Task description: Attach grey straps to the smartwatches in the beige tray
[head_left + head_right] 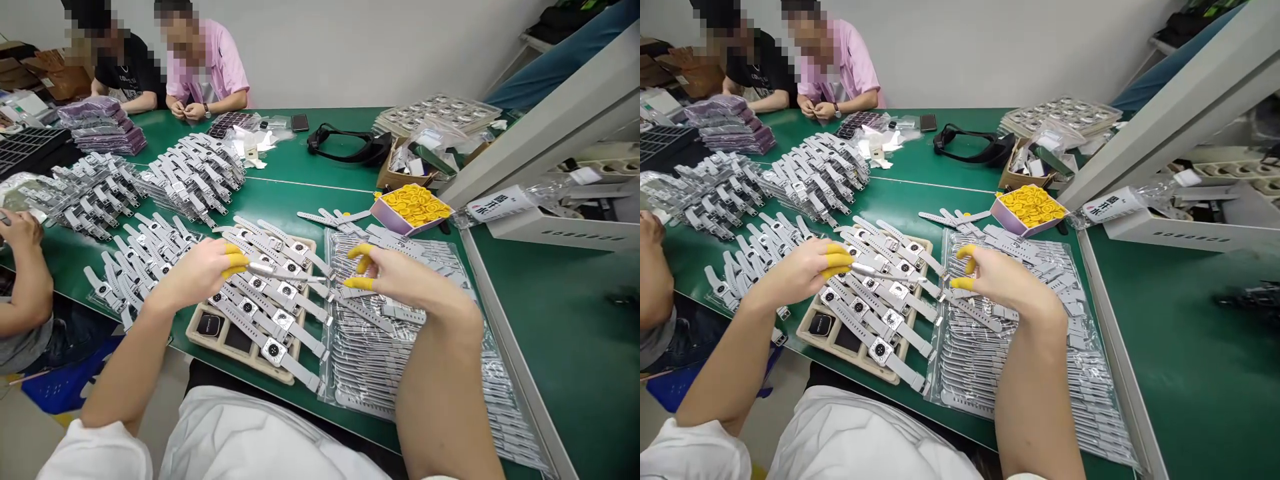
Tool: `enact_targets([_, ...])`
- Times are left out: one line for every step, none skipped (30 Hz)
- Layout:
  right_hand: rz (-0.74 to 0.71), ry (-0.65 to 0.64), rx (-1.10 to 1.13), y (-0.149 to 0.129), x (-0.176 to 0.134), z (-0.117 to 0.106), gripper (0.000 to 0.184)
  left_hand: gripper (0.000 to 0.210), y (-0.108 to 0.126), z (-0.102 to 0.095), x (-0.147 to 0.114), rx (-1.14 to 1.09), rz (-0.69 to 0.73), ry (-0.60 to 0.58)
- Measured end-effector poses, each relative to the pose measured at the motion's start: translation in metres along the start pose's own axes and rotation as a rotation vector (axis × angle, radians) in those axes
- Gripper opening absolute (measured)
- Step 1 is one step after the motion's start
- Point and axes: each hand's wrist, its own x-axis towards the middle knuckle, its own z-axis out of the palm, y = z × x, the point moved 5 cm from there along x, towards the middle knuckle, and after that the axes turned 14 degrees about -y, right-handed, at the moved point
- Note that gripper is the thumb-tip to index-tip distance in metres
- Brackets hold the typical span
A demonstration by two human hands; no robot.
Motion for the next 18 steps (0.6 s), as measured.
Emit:
enact_targets([0.076, -0.035, -0.046, 0.012, 0.003, 0.001, 0.054, 0.032, 0.002, 0.001, -0.01, -0.05, 0.018, -0.036])
enact_targets([0.126, -0.077, -0.079, 0.022, 0.009, 0.003, 0.052, 0.03, 0.005, 0.003, -0.02, -0.105, 0.045, -0.083])
enact_targets([0.142, -0.118, -0.099, 0.03, 0.015, 0.007, 0.049, 0.028, 0.008, 0.007, -0.029, -0.162, 0.075, -0.139])
enact_targets([0.133, -0.155, -0.111, 0.035, 0.022, 0.011, 0.044, 0.027, 0.012, 0.012, -0.036, -0.216, 0.105, -0.202])
enact_targets([0.114, -0.186, -0.117, 0.038, 0.029, 0.016, 0.039, 0.026, 0.016, 0.02, -0.042, -0.262, 0.127, -0.269])
enact_targets([0.099, -0.213, -0.122, 0.04, 0.035, 0.02, 0.034, 0.026, 0.02, 0.03, -0.047, -0.298, 0.138, -0.329])
enact_targets([0.094, -0.238, -0.124, 0.042, 0.04, 0.024, 0.03, 0.027, 0.023, 0.04, -0.051, -0.319, 0.136, -0.379])
enact_targets([0.096, -0.259, -0.121, 0.043, 0.044, 0.027, 0.028, 0.027, 0.025, 0.05, -0.053, -0.326, 0.12, -0.415])
enact_targets([0.103, -0.273, -0.112, 0.045, 0.046, 0.029, 0.028, 0.027, 0.025, 0.061, -0.055, -0.322, 0.093, -0.437])
enact_targets([0.113, -0.28, -0.101, 0.047, 0.047, 0.031, 0.03, 0.028, 0.025, 0.07, -0.057, -0.314, 0.061, -0.445])
enact_targets([0.117, -0.278, -0.086, 0.048, 0.048, 0.031, 0.033, 0.028, 0.024, 0.077, -0.059, -0.308, 0.023, -0.44])
enact_targets([0.118, -0.273, -0.071, 0.05, 0.048, 0.031, 0.036, 0.028, 0.023, 0.082, -0.06, -0.307, -0.012, -0.43])
enact_targets([0.118, -0.268, -0.062, 0.051, 0.047, 0.031, 0.04, 0.027, 0.022, 0.086, -0.061, -0.311, -0.044, -0.421])
enact_targets([0.119, -0.265, -0.062, 0.053, 0.047, 0.031, 0.042, 0.025, 0.022, 0.088, -0.063, -0.317, -0.07, -0.416])
enact_targets([0.119, -0.266, -0.068, 0.054, 0.047, 0.032, 0.044, 0.024, 0.021, 0.089, -0.064, -0.32, -0.088, -0.416])
enact_targets([0.115, -0.266, -0.078, 0.055, 0.048, 0.032, 0.044, 0.023, 0.021, 0.089, -0.065, -0.318, -0.099, -0.42])
enact_targets([0.109, -0.246, -0.094, 0.055, 0.048, 0.032, 0.043, 0.022, 0.022, 0.089, -0.066, -0.311, -0.105, -0.424])
enact_targets([0.099, -0.205, -0.119, 0.055, 0.048, 0.03, 0.041, 0.022, 0.022, 0.088, -0.067, -0.297, -0.109, -0.424])
